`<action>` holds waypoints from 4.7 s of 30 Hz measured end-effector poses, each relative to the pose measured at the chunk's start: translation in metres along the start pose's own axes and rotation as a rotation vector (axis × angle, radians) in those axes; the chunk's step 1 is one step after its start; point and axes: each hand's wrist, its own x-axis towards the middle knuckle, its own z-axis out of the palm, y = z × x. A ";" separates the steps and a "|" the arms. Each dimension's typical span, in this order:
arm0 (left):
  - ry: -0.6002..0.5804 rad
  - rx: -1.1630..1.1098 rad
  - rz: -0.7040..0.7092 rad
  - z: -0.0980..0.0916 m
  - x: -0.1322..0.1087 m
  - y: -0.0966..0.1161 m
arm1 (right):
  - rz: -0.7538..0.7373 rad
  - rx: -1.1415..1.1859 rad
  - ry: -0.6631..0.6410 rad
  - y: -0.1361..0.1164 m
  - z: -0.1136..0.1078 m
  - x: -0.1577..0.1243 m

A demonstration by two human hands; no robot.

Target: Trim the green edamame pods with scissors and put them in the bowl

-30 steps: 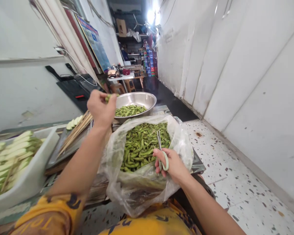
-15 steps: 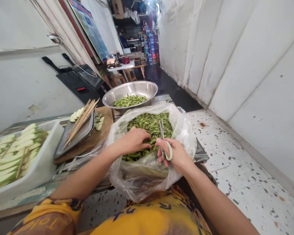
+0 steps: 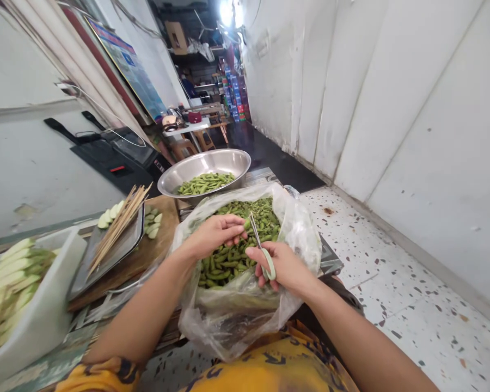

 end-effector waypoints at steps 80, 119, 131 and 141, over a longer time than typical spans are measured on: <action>0.068 0.611 0.204 0.006 -0.001 -0.004 | -0.071 0.109 0.100 0.003 0.001 -0.003; 0.189 -0.328 -0.031 0.015 -0.003 0.006 | -0.026 -0.042 0.040 0.005 0.000 0.000; 0.233 -0.552 -0.004 0.019 -0.002 0.004 | -0.040 -0.050 0.011 0.002 0.000 -0.003; 0.134 -0.499 -0.016 0.027 -0.003 -0.004 | -0.038 -0.095 0.013 0.001 0.000 -0.002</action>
